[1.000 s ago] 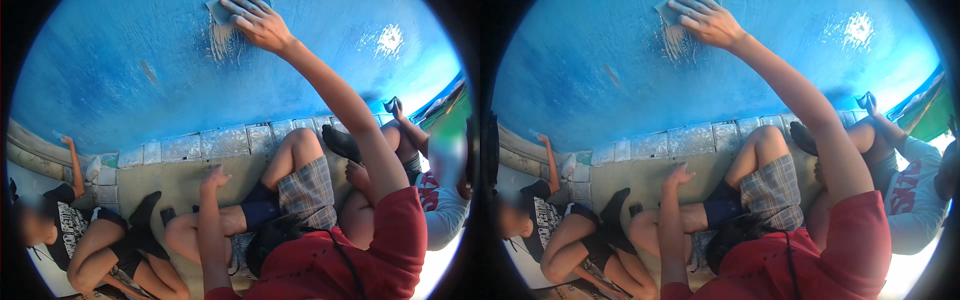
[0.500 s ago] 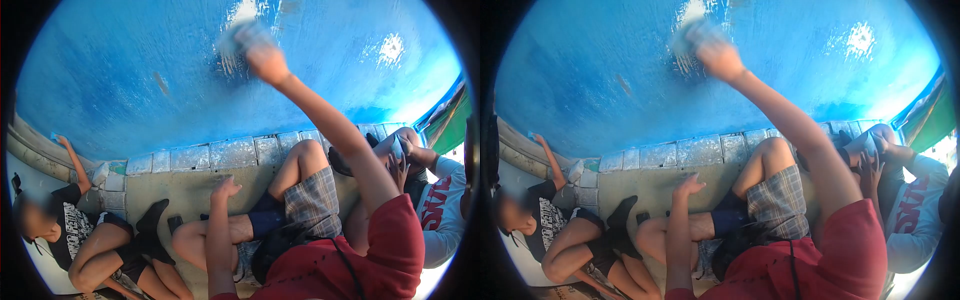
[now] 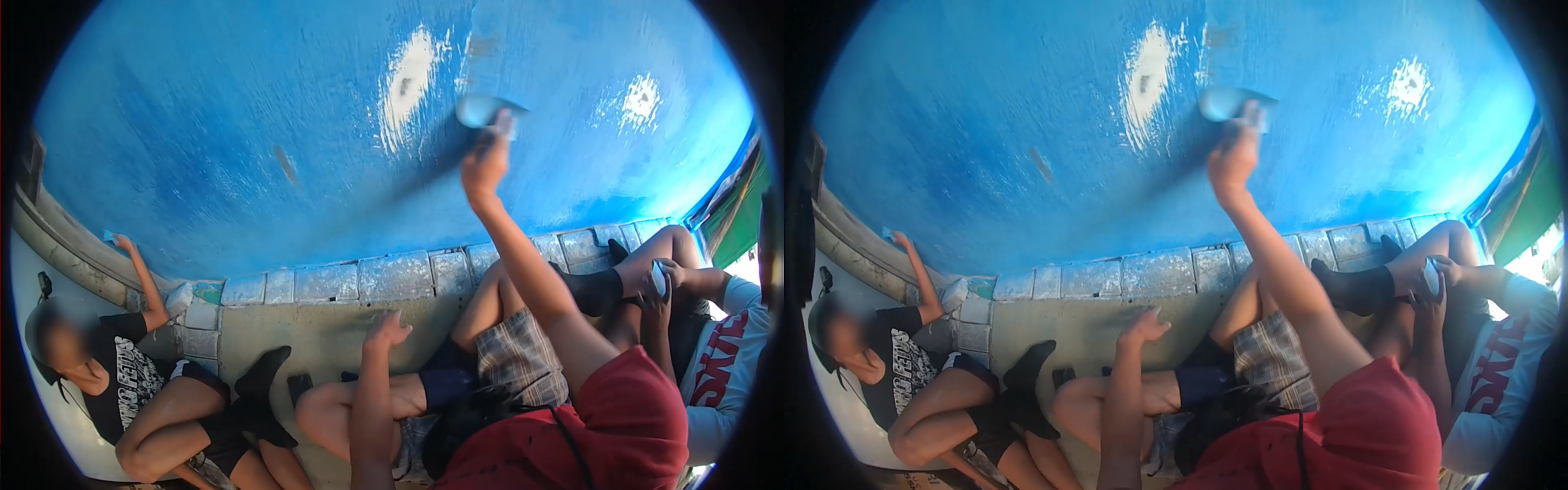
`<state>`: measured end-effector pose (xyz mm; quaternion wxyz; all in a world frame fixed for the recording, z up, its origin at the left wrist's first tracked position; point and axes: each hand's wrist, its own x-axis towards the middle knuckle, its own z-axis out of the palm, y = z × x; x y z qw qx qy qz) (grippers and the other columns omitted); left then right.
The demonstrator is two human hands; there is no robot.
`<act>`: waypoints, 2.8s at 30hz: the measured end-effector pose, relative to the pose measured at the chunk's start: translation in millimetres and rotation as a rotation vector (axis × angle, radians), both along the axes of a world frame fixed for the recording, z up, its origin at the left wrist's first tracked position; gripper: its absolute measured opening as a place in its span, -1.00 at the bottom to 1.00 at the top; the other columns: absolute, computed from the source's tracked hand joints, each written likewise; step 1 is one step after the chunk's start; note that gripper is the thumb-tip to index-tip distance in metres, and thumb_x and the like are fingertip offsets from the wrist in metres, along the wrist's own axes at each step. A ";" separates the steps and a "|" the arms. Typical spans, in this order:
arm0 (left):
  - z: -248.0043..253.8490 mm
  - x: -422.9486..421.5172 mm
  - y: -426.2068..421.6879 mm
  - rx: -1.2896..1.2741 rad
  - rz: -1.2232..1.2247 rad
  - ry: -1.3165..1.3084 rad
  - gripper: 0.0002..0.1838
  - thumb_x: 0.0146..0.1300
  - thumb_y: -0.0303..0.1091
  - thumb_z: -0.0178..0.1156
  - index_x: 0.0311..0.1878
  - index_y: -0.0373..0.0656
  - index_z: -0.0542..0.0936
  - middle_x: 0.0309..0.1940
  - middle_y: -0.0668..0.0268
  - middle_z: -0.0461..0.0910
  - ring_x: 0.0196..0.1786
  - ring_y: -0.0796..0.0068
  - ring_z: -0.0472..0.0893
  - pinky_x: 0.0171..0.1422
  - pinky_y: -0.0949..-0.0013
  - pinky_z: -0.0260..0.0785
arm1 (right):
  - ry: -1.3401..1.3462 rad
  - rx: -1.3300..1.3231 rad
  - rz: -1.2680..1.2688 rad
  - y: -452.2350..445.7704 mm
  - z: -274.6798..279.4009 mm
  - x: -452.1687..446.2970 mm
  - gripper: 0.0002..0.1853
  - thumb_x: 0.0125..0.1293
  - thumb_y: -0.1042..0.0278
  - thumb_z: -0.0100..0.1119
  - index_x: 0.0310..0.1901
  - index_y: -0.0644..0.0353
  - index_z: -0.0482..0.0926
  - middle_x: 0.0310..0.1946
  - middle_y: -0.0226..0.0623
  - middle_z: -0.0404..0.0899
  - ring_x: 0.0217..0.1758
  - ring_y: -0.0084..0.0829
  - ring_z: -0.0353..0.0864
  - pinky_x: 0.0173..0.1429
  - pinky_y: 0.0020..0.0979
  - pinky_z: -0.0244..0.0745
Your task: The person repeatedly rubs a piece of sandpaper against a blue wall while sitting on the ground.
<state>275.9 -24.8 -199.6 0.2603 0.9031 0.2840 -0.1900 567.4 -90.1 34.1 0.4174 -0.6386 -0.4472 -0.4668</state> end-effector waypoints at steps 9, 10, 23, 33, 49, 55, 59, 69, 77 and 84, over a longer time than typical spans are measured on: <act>-17.5 -3.7 3.6 0.241 0.004 -0.131 -0.24 0.23 0.04 0.15 0.46 -0.01 0.20 0.51 0.13 0.04 0.52 -0.05 0.03 0.50 -0.17 -0.04 | 0.985 -0.455 0.337 -78.9 -204.1 -37.2 -0.64 0.40 0.29 0.05 0.16 0.22 0.33 -0.01 0.10 0.54 0.02 0.06 0.58 0.05 -0.06 0.45; -16.6 -1.1 0.9 0.235 0.022 -0.131 -0.22 0.23 0.06 0.15 0.46 -0.02 0.19 0.51 0.14 0.03 0.52 -0.05 0.02 0.50 -0.16 -0.05 | 1.147 -0.389 0.307 -79.7 -238.1 -22.8 -0.63 0.40 0.27 0.06 0.16 0.23 0.34 0.00 0.07 0.55 0.03 -0.01 0.58 0.06 -0.09 0.45; -1.7 13.9 -4.2 0.316 0.101 -0.088 -0.35 0.29 0.15 0.03 0.31 -0.10 0.42 0.42 0.13 0.23 0.48 0.01 0.12 0.51 -0.06 -0.07 | 1.637 -0.110 0.495 -69.3 -270.5 -20.4 -0.76 0.43 0.27 0.06 -0.06 0.29 0.43 -0.16 -0.13 0.57 -0.07 -0.41 0.47 0.05 -0.30 0.39; 8.0 17.3 -6.6 0.307 0.119 -0.025 -0.33 0.33 0.22 -0.08 0.26 -0.14 0.47 0.35 0.12 0.34 0.43 0.11 0.24 0.48 -0.02 -0.02 | 1.689 -0.098 0.421 -83.9 -253.3 -25.3 -0.76 0.43 0.26 0.06 -0.02 0.24 0.43 -0.18 -0.15 0.57 -0.10 -0.39 0.49 -0.01 -0.29 0.42; -5.7 21.6 15.5 0.229 0.017 0.115 -0.12 0.27 0.42 -0.30 0.12 -0.23 0.60 0.18 0.01 0.52 0.30 0.02 0.44 0.47 -0.11 -0.03 | -0.267 0.104 -0.058 -6.7 180.4 23.7 -0.73 0.24 0.58 -0.01 -0.01 0.32 0.44 0.04 -0.01 0.55 0.04 0.07 0.53 0.20 -0.13 0.39; 0.1 17.8 15.8 0.190 0.005 0.107 -0.10 0.26 0.45 -0.31 0.14 -0.21 0.59 0.19 0.04 0.52 0.32 0.03 0.42 0.50 -0.11 -0.08 | -0.258 -0.019 0.087 22.8 169.5 2.9 -0.81 0.19 0.59 0.02 -0.14 0.28 0.46 0.24 -0.02 0.42 0.30 0.12 0.36 0.30 -0.08 0.34; 8.2 15.2 8.3 0.182 0.023 0.108 -0.10 0.26 0.45 -0.30 0.16 -0.20 0.57 0.21 0.06 0.50 0.33 0.07 0.40 0.50 -0.03 -0.08 | -0.469 -0.354 0.225 27.7 104.2 0.0 -0.69 0.07 0.58 0.15 -0.10 0.19 0.47 0.20 -0.09 0.46 0.23 0.00 0.44 0.22 -0.13 0.43; 4.3 16.5 8.6 0.157 0.047 0.065 -0.04 0.19 0.53 -0.27 0.21 -0.20 0.53 0.27 0.05 0.44 0.38 0.04 0.32 0.49 -0.06 -0.07 | -0.258 -0.807 0.346 12.6 -35.1 4.2 -0.65 0.27 0.46 -0.01 0.10 0.26 0.42 0.23 -0.07 0.44 0.39 -0.02 0.31 0.48 -0.10 0.20; 33.8 10.9 8.2 0.173 -0.063 0.100 0.21 -0.20 0.74 -0.04 0.19 -0.25 0.52 0.24 0.00 0.46 0.38 0.01 0.32 0.48 -0.06 -0.05 | 1.449 -0.625 0.622 -117.0 -166.9 -74.5 -0.79 0.42 0.32 0.05 0.00 0.17 0.39 -0.17 -0.08 0.55 -0.12 -0.08 0.59 -0.07 -0.18 0.51; 1.8 9.3 5.8 0.253 -0.005 -0.036 0.08 -0.09 0.61 0.09 0.23 -0.22 0.49 0.23 0.04 0.46 0.34 0.04 0.36 0.47 -0.07 -0.03 | 2.198 0.228 0.984 -138.7 -181.6 -70.9 -0.79 0.46 0.33 0.00 0.04 0.19 0.38 -0.17 -0.25 0.52 -0.07 -0.33 0.56 0.02 -0.19 0.52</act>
